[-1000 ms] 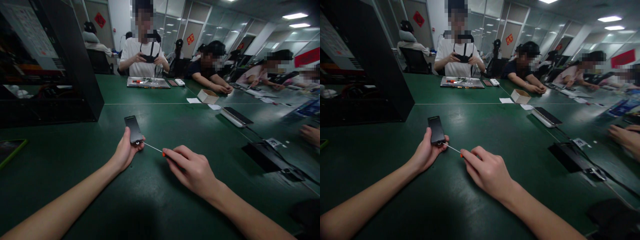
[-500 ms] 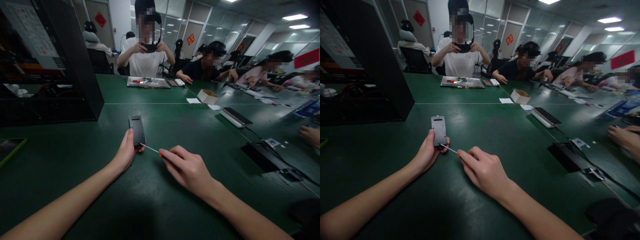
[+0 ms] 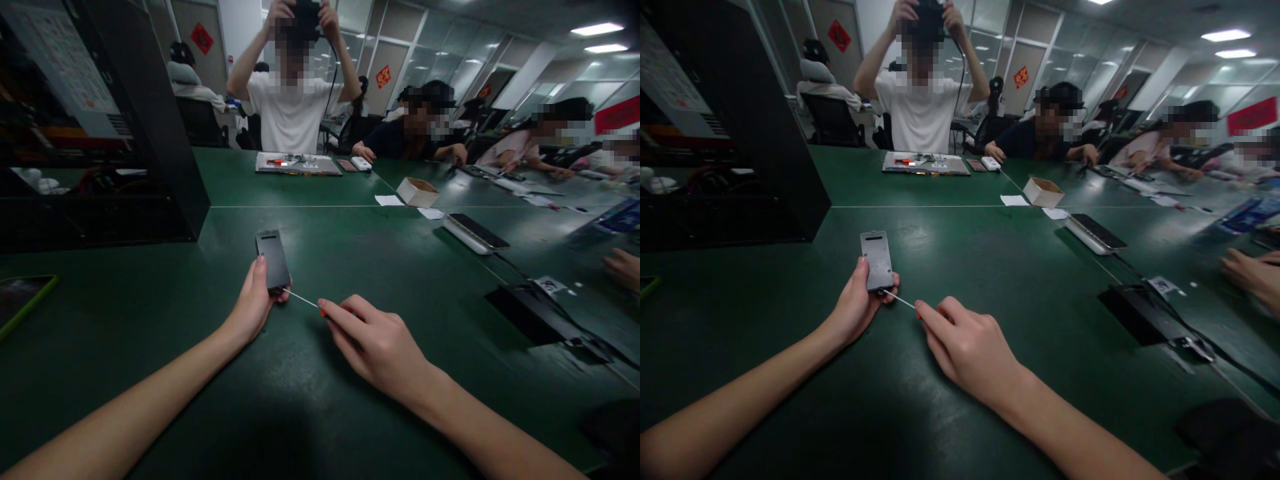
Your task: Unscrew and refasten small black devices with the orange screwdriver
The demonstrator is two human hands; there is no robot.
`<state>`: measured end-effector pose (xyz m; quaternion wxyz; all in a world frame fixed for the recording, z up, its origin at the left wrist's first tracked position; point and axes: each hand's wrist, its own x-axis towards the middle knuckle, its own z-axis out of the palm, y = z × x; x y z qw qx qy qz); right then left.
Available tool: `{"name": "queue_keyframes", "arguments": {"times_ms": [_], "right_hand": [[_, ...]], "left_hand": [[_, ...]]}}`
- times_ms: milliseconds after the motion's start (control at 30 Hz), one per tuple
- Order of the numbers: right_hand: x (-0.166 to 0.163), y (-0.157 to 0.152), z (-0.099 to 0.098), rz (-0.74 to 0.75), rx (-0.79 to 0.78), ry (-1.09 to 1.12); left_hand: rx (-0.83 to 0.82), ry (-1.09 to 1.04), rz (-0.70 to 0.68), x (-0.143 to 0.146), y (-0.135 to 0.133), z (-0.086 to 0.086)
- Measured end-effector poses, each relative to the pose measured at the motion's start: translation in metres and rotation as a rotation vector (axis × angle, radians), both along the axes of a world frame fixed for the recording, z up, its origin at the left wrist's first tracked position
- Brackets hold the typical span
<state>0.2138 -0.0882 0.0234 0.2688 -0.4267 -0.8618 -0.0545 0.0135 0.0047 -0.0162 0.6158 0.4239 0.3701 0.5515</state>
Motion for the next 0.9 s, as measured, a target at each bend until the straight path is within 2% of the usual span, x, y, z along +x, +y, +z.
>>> {"name": "queue_keyframes", "arguments": {"times_ms": [100,233,333,467,633,733,900], "right_hand": [[-0.006,-0.002,-0.002,0.014,-0.142,0.067],[-0.012,0.001,-0.001,0.047,-0.397,0.360],[-0.015,0.004,-0.006,0.052,-0.463,0.429],[-0.017,0.004,-0.017,0.043,-0.351,0.273],[-0.012,0.003,-0.017,-0.001,-0.239,0.136],[-0.006,0.005,-0.013,-0.037,-0.202,0.128],[0.006,0.013,-0.007,-0.061,-0.122,0.184]], "left_hand": [[0.028,0.028,0.052,0.001,0.000,-0.002],[0.055,0.065,0.103,0.000,0.000,-0.003],[0.039,0.026,0.111,0.000,0.000,0.000],[-0.059,-0.093,0.095,0.002,-0.003,0.007],[-0.230,-0.221,-0.039,0.003,-0.004,0.014],[-0.222,-0.249,-0.050,0.003,-0.004,0.014],[-0.138,-0.232,0.013,0.005,-0.006,0.012]]}}
